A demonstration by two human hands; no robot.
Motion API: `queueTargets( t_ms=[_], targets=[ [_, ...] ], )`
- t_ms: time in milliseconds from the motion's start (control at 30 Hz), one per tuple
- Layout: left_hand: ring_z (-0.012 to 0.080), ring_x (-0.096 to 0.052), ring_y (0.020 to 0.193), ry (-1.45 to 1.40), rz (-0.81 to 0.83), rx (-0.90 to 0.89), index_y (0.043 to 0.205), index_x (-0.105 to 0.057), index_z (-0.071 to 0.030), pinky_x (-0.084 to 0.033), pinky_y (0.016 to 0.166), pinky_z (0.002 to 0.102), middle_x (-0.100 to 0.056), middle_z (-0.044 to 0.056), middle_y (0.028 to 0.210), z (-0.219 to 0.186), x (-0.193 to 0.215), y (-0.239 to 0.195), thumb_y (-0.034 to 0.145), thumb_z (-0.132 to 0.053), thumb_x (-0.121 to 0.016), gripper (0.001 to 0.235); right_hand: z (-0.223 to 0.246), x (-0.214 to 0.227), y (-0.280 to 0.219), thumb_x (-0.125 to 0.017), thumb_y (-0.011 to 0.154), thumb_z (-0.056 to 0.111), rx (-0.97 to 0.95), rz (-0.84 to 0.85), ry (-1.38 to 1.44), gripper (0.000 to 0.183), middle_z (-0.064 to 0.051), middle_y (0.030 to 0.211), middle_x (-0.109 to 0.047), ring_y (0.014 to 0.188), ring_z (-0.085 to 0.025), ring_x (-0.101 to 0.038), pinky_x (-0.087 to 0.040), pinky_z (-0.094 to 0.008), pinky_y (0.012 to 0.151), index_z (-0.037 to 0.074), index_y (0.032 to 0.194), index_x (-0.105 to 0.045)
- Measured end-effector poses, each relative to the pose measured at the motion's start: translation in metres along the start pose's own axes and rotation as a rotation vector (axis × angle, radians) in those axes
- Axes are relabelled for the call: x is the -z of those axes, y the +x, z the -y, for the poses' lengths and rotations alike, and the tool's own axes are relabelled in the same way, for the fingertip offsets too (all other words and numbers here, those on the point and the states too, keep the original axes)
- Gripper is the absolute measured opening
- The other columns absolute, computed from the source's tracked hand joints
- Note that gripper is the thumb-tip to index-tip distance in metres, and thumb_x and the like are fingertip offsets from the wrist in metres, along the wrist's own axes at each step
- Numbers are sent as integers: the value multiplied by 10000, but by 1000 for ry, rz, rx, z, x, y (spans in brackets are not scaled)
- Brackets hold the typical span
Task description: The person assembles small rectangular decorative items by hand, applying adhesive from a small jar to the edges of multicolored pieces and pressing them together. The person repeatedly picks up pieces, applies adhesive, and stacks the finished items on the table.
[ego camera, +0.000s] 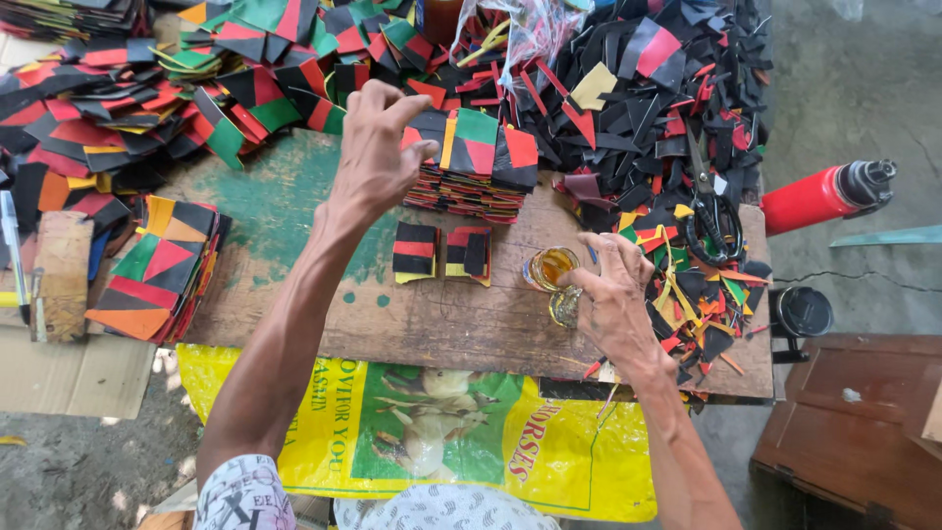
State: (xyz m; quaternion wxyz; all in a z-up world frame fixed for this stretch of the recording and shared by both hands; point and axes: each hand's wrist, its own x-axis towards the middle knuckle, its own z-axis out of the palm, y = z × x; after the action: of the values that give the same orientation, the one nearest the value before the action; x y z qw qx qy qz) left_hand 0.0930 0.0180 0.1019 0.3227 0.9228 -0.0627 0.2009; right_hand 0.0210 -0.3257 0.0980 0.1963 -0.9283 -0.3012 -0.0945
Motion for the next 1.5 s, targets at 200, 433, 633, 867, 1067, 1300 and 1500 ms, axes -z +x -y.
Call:
queueTargets(
  t_ms=[200, 433, 633, 867, 1067, 1300, 1500],
  targets=[
    [316, -448, 1132, 91, 220, 110, 1340, -678, -119, -369, 969, 510, -500, 130, 1226, 13, -12, 33, 750, -190, -892, 632, -4, -5, -3, -658, 681, -77, -15, -6, 19, 332, -96, 1361, -581, 1324, -319, -470, -313, -452, 1059, 157, 886, -777],
    [325, -423, 1153, 214, 321, 180, 1356, -646, -122, -363, 980, 510, -471, 127, 1219, 17, -9, 27, 635, -245, -954, 793, -9, -6, -3, -658, 705, -71, 14, -34, 19, 286, -91, 1341, -602, 1316, -310, -485, -316, -451, 1065, 137, 865, -771],
    [318, -442, 1151, 217, 336, 139, 1387, -637, -115, -389, 1007, 482, -480, 130, 1204, 15, -9, 25, 705, -206, -911, 741, -9, -4, -1, -669, 719, -50, 36, -36, 2, 270, -94, 1333, -616, 1310, -316, -488, -316, -453, 1069, 140, 871, -784],
    [331, -489, 1141, 232, 333, 80, 1318, -652, -52, -442, 980, 459, -541, 147, 1237, 18, -11, 25, 716, -170, -881, 654, -7, -2, 1, -674, 713, -40, 34, -32, -5, 250, -100, 1321, -626, 1296, -325, -492, -315, -451, 1061, 135, 854, -784],
    [347, -569, 1082, 196, 221, 9, 1377, -598, -37, -494, 913, 458, -566, 171, 1201, 18, -14, 18, 759, -119, -868, 680, -8, -3, 0, -669, 724, -49, 23, -27, -3, 261, -106, 1317, -625, 1296, -319, -497, -321, -448, 1050, 126, 878, -784],
    [334, -638, 932, 56, 78, -106, 1407, -542, -9, -589, 803, 412, -520, 195, 1152, 8, -10, 15, 635, 84, -862, 841, -8, -4, -2, -661, 716, -57, 13, -35, 3, 263, -105, 1316, -616, 1302, -314, -503, -335, -450, 1048, 120, 878, -768],
    [226, -679, 904, -229, 101, 109, 1409, -586, -39, -643, 750, 295, -632, 140, 1164, 3, 8, 19, 771, 105, -801, 688, -11, -5, -3, -662, 705, -66, 27, -20, -9, 283, -108, 1314, -616, 1294, -321, -500, -334, -458, 1039, 123, 887, -768]
  ],
)
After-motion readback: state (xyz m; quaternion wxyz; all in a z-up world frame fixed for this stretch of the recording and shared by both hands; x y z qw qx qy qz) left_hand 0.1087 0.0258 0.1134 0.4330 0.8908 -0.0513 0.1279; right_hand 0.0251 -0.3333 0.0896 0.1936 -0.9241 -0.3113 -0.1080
